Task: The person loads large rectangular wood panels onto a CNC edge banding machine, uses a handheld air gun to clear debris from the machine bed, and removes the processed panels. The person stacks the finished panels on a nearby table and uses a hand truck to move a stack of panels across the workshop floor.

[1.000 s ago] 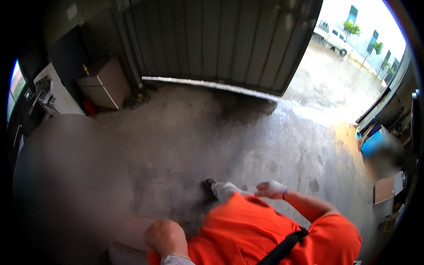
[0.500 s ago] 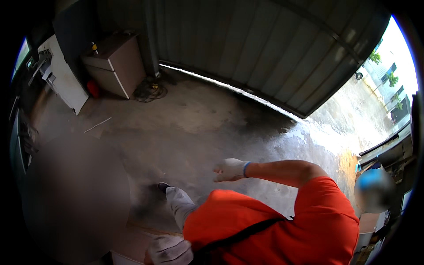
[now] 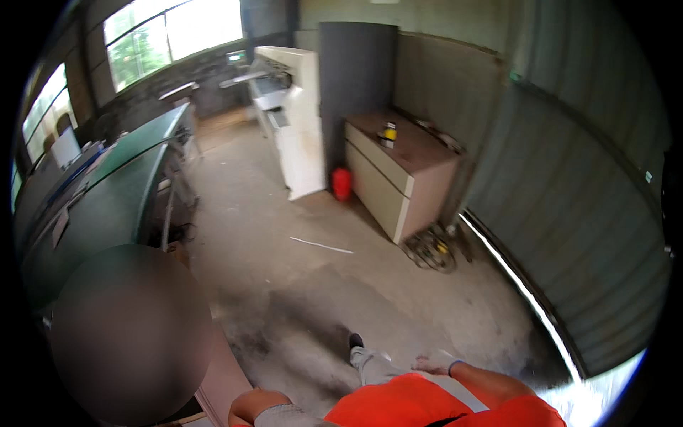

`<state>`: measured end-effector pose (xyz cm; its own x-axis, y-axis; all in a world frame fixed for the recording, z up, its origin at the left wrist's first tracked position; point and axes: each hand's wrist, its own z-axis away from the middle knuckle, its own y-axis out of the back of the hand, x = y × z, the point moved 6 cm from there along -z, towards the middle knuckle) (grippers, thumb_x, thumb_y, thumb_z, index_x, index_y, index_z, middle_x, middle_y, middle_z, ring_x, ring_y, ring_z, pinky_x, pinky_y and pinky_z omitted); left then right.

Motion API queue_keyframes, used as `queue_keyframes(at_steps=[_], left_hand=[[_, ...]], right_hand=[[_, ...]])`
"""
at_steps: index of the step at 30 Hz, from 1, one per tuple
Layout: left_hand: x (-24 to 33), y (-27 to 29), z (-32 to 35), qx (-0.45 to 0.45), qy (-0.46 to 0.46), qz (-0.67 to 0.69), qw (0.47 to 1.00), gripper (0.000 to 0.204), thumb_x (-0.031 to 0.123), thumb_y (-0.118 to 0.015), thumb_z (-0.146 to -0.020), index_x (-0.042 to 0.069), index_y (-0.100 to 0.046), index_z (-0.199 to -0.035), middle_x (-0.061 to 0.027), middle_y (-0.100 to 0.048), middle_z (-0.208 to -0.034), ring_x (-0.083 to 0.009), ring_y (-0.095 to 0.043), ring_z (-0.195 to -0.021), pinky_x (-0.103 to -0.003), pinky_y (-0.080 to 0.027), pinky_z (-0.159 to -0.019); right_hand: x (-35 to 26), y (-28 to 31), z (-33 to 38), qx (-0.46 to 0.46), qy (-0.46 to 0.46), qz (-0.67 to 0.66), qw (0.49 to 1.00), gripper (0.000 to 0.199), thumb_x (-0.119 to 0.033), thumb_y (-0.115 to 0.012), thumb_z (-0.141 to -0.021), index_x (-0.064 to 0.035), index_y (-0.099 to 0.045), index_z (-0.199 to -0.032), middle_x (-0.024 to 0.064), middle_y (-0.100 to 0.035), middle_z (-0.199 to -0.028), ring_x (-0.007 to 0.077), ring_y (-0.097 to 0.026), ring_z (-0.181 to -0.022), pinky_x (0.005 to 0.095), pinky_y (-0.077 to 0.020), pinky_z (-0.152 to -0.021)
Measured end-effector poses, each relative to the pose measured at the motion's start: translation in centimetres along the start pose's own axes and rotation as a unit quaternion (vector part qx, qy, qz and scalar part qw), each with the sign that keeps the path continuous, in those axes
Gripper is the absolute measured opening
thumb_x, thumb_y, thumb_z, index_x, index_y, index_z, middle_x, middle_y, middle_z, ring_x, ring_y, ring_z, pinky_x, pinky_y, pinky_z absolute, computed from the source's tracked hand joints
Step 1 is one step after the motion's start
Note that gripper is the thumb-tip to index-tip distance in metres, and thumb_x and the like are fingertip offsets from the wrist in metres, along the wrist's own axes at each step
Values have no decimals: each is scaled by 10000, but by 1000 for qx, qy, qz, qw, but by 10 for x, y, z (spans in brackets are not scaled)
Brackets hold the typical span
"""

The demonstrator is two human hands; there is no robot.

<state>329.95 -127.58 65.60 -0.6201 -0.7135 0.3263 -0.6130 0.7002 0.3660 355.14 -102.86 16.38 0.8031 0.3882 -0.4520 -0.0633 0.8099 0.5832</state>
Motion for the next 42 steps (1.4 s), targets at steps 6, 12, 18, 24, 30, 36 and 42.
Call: queue_keyframes(at_steps=[6,12,18,24,30,36,42], left_hand=[[45,239,252,310,310,-271,857,170,96,-735,-889,56,-671,-1041,-150,-695,-1084,-357,-674,-983,-450,-542,-837],[142,171,654,487,778,-340,205,450,463,-658,-924,91,-747,-1160,-185,-748,-1101,-357,-715,-1024,-433,-560,-927],[228,92,778,645,752,-125,-48,460,490,-653,-916,89,-758,-1116,-180,-754,-1050,-347,-719,-952,-453,-563,-860],[285,221,905,667,741,-31,-76,491,500,-658,-917,52,-750,-1095,-191,-754,-1004,-343,-725,-875,-460,-571,-792],[369,532,1118,641,749,-155,58,524,510,-663,-917,16,-742,-1074,-202,-754,-957,-338,-730,-798,-467,-580,-724],[589,924,1207,751,538,-383,13,415,392,-668,-933,20,-726,-1108,-162,-766,-946,-274,-731,-780,-429,-579,-752],[609,1056,1296,663,609,-436,13,342,331,-675,-957,43,-708,-1140,-95,-742,-904,-194,-677,-765,-365,-560,-718]], right_hand=[[-136,114,-190,-30,9,-22,999,652,-630,-669,-881,-72,-759,-1207,184,-745,-1216,365,-661,-1185,424,-488,-1029],[-447,252,-422,-2,175,144,974,671,-574,-675,-867,-55,-715,-1290,194,-710,-1295,368,-657,-1231,424,-507,-1050],[-720,280,-625,-21,308,171,936,774,-596,-737,-859,-3,-660,-1350,212,-714,-1280,330,-708,-1151,386,-540,-1007],[-821,275,-799,-130,279,197,931,795,-620,-720,-868,-11,-648,-1375,202,-704,-1316,318,-691,-1202,370,-526,-1036],[-609,361,-1044,26,97,214,972,473,-522,-761,-875,-65,-727,-992,61,-689,-738,338,-578,-593,473,-515,-584],[-712,477,-1128,-27,-149,89,984,541,-559,-717,-877,-47,-735,-1048,123,-709,-872,351,-627,-768,469,-527,-713],[-982,606,-1350,-13,23,176,984,616,-596,-672,-879,-28,-744,-1105,186,-729,-1006,364,-676,-942,464,-539,-842]])
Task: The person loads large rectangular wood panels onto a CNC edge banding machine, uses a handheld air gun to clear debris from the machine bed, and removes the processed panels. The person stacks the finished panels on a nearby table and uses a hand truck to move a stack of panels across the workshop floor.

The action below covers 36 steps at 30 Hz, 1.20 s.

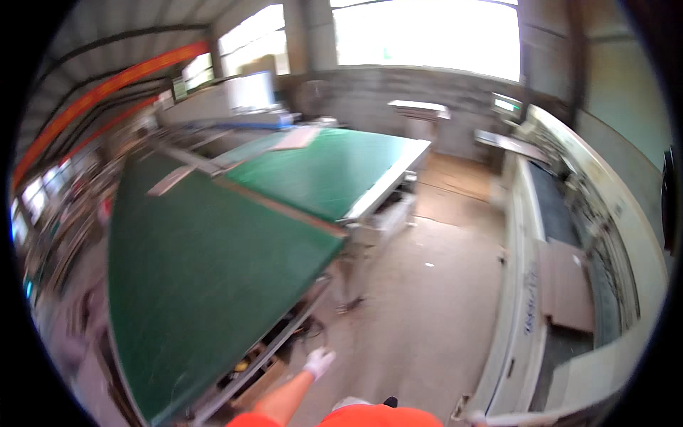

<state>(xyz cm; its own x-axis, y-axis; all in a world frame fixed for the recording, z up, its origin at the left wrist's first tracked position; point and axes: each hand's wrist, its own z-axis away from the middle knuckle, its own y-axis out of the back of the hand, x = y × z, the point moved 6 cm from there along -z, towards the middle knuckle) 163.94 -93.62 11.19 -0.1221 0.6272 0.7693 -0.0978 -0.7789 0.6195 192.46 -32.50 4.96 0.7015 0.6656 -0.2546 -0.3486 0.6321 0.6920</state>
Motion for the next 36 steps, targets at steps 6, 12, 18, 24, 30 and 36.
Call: queue_keyframes(at_steps=[6,12,18,24,30,36], left_hand=[[-2,-76,-63,-226,183,-129,948,277,274,-661,-939,44,-714,-1084,-88,-727,-876,-195,-668,-751,-368,-550,-694],[65,-125,-255,-288,203,-195,915,217,218,-646,-920,46,-720,-1028,-81,-711,-849,-196,-660,-736,-371,-539,-670],[184,-202,-538,-285,139,-209,925,165,162,-632,-901,47,-726,-973,-74,-696,-822,-197,-651,-722,-374,-528,-647],[370,-290,-907,-57,24,-34,998,132,106,-618,-883,48,-732,-917,-67,-681,-795,-198,-642,-708,-377,-517,-623],[558,-427,-1063,-140,-47,233,961,112,131,-686,-910,27,-718,-934,-21,-667,-790,-119,-598,-690,-301,-506,-646],[499,-522,-1033,-365,19,-187,912,468,410,-654,-947,61,-725,-1251,-183,-738,-1227,-357,-693,-1156,-443,-547,-964]], right_hand=[[-280,166,-182,27,178,23,983,722,-608,-631,-892,-10,-688,-1291,247,-689,-1287,373,-652,-1234,449,-510,-1039],[-394,297,-314,39,229,-95,968,700,-567,-633,-915,-13,-663,-1341,247,-656,-1355,376,-631,-1270,430,-495,-1075],[-248,331,-451,59,17,-103,993,652,-613,-590,-885,-79,-761,-1218,232,-686,-1308,372,-636,-1266,453,-487,-1076],[-103,292,-477,-34,-384,-297,874,645,-535,-621,-930,-12,-688,-1302,209,-652,-1394,313,-640,-1283,409,-492,-1080],[-149,422,-677,-83,-370,-377,845,714,-644,-526,-961,-95,-648,-1403,112,-593,-1504,270,-549,-1400,347,-403,-1174],[-349,786,-932,86,-5,-160,983,711,-613,-625,-912,-17,-695,-1293,237,-682,-1311,379,-653,-1224,446,-512,-1034]])
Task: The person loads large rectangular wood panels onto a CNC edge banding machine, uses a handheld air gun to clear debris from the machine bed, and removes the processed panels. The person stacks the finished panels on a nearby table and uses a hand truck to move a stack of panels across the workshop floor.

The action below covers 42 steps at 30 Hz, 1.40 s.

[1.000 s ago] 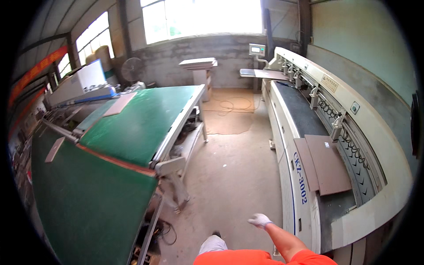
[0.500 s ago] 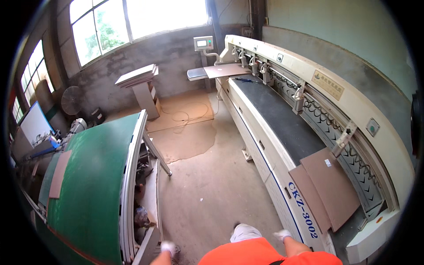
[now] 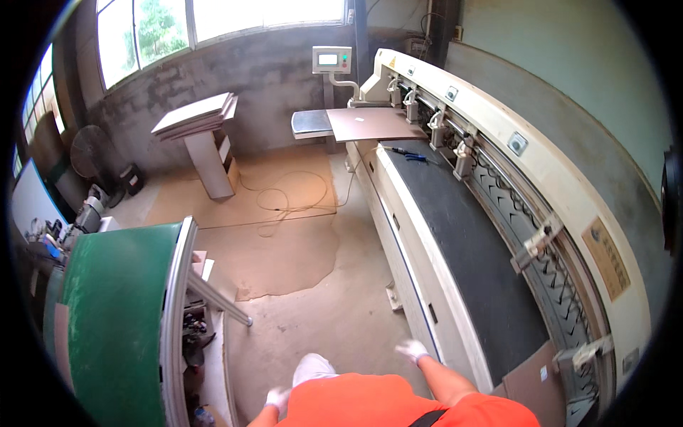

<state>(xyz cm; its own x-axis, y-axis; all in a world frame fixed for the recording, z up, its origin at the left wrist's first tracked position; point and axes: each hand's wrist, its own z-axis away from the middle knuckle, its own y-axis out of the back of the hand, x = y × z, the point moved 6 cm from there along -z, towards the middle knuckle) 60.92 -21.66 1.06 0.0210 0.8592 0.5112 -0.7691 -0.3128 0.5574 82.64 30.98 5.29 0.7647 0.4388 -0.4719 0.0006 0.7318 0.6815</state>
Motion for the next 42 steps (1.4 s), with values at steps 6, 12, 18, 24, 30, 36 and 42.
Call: queue_keyframes(at_steps=[6,12,18,24,30,36,42], left_hand=[[-5,42,-72,-80,200,-21,976,407,377,-662,-918,109,-757,-1210,-148,-739,-1247,-329,-695,-1175,-445,-564,-949],[66,183,-321,-150,110,-349,918,357,345,-670,-889,158,-788,-1169,-112,-739,-1266,-302,-697,-1195,-447,-582,-935],[336,406,-641,216,-43,200,955,206,160,-645,-934,-36,-683,-985,-154,-720,-916,-195,-611,-805,-385,-532,-721],[657,467,-759,180,-214,342,897,172,110,-652,-917,28,-726,-1049,-36,-695,-858,-130,-619,-733,-300,-499,-653],[771,427,-809,-38,-77,360,929,253,135,-671,-957,-23,-701,-1151,-71,-723,-946,-138,-648,-757,-288,-536,-687],[898,433,-895,-143,-55,446,882,254,175,-605,-1039,-7,-597,-1215,-60,-633,-896,-129,-569,-665,-258,-458,-567],[992,409,-966,-203,4,449,870,298,258,-673,-1016,15,-587,-1164,-119,-710,-1025,-207,-715,-777,-259,-524,-559]], right_hand=[[-191,201,-218,159,43,-104,981,677,-478,-724,-894,10,-639,-1356,224,-691,-1313,315,-650,-1259,380,-493,-1080],[-235,349,-369,299,-78,-119,944,700,-486,-732,-890,45,-631,-1333,253,-709,-1238,354,-685,-1177,434,-526,-1009],[-274,500,-523,350,-150,-65,922,833,-606,-628,-922,48,-532,-1429,323,-644,-1318,442,-622,-1253,482,-494,-1061],[-252,653,-680,406,-344,-115,839,1063,-790,-583,-861,99,-476,-1432,316,-643,-1340,422,-634,-1269,467,-500,-1068],[-219,732,-773,251,-481,-96,834,974,-719,-640,-843,102,-573,-1362,243,-602,-1448,371,-637,-1292,433,-531,-1045],[-242,717,-793,369,-424,-55,825,622,-123,-692,-827,46,-423,-1362,301,-611,-1330,417,-653,-1207,464,-558,-1007],[-446,601,-742,134,8,-148,980,469,-452,-732,-874,-90,-698,-1170,235,-732,-1041,456,-689,-1000,474,-547,-856]])
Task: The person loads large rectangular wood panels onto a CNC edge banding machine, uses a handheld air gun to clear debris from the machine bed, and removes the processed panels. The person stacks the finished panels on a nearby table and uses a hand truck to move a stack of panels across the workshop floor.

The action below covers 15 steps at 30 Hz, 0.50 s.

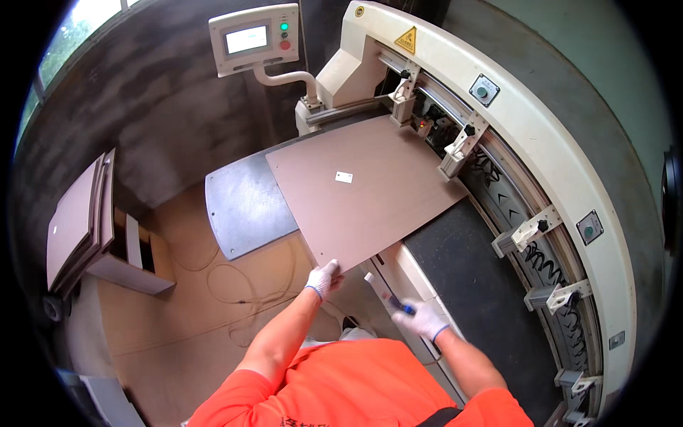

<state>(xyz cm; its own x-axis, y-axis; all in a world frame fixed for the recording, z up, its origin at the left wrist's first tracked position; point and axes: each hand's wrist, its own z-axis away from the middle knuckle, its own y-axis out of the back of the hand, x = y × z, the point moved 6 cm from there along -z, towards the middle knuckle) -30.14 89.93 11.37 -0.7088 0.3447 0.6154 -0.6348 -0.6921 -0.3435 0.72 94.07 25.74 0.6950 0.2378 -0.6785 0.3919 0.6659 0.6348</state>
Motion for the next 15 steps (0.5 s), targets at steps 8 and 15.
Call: queue_keyframes(at_steps=[8,15], left_hand=[[17,92,14,-14,-23,-12,1000,297,203,-761,-958,-7,-605,-1100,-93,-675,-927,-244,-711,-735,-340,-576,-545],[92,361,59,103,-166,318,928,579,384,-680,-996,-20,-566,-1395,-172,-645,-1347,-312,-634,-1205,-485,-544,-1014]], right_hand=[[53,25,28,385,-283,5,879,311,-320,-758,-890,-41,-742,-1028,154,-761,-889,292,-720,-792,436,-551,-780],[-24,-28,2,260,-288,-187,902,254,-319,-773,-889,-77,-703,-857,36,-654,-701,161,-610,-590,368,-491,-561]])
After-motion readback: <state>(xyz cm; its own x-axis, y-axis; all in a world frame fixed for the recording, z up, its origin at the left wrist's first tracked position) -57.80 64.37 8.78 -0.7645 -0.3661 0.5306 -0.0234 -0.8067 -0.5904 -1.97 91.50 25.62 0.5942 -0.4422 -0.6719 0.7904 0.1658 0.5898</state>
